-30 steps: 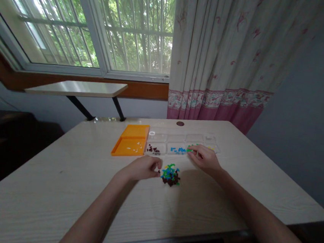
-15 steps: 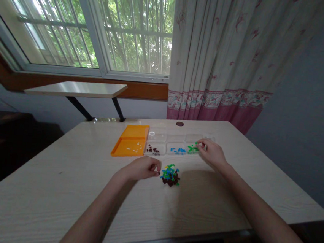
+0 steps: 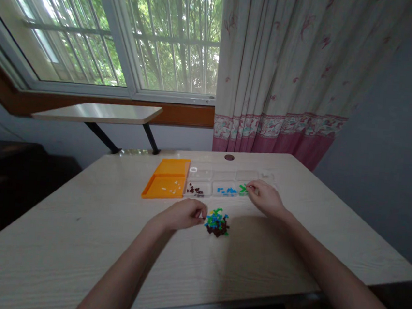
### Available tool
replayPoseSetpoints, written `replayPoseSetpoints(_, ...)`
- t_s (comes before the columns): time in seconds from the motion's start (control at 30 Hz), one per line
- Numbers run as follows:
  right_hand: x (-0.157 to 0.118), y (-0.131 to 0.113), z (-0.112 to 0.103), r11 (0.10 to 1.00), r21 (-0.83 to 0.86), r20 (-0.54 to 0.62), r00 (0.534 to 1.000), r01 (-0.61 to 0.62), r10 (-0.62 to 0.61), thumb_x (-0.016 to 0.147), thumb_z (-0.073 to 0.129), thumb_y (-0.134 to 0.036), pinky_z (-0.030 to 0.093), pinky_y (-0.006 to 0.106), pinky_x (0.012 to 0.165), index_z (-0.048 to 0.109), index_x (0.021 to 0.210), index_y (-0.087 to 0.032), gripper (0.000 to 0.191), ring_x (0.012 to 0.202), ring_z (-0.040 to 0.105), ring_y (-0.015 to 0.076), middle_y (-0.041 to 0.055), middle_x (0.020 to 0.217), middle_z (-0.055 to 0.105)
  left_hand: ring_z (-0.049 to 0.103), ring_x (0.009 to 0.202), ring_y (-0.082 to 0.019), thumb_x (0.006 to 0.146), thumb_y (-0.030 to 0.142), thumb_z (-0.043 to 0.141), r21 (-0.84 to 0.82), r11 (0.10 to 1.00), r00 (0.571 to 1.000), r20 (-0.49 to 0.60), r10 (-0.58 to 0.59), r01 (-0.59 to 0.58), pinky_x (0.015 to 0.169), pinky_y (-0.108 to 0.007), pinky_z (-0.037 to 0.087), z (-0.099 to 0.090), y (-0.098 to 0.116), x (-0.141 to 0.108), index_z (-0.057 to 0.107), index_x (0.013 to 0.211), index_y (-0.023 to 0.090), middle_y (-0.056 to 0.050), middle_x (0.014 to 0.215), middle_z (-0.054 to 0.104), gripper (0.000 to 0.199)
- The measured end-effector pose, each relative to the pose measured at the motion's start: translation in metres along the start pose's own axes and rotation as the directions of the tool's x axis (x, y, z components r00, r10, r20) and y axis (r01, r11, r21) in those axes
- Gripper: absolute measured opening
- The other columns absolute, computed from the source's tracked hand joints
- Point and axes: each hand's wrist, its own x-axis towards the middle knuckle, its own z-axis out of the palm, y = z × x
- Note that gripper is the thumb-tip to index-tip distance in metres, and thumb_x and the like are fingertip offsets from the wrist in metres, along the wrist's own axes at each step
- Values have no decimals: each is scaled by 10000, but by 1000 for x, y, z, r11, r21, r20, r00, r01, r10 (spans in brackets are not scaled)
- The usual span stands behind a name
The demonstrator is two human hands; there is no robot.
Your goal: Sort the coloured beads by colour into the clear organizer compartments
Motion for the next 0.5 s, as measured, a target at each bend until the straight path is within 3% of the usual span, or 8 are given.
replayPoseSetpoints(0.17, -11, -34, 15, 983, 104, 80, 984, 152, -160, 821, 462, -255, 417, 226, 704, 621, 889, -220, 176, 780, 576, 132, 16, 855, 639, 504, 666, -121, 772, 211, 457, -23, 998, 990, -129, 49, -52, 605, -199, 379, 1, 6, 3, 605, 804, 154, -27, 727, 577, 162)
replayPoseSetpoints(0.33, -25, -60, 24, 933, 179, 48, 944, 313, -326, 811, 502, -269, 406, 199, 684, 608, 899, -214, 147, 747, 578, 114, 12, 815, 640, 532, 719, -135, 814, 249, 421, -188, 980, 956, -293, 3, -61, 661, -219, 402, 13, 17, 15, 599, 746, 134, -52, 745, 603, 224)
replayPoseSetpoints(0.5, -29, -65, 24, 920, 189, 0, 937, 344, -350, 799, 528, -285, 405, 196, 641, 609, 894, -215, 144, 683, 578, 112, 9, 763, 633, 531, 663, -130, 788, 312, 487, -371, 926, 944, -323, -59, -70, 616, -222, 404, 28, 19, 24, 600, 719, 116, -40, 691, 607, 237)
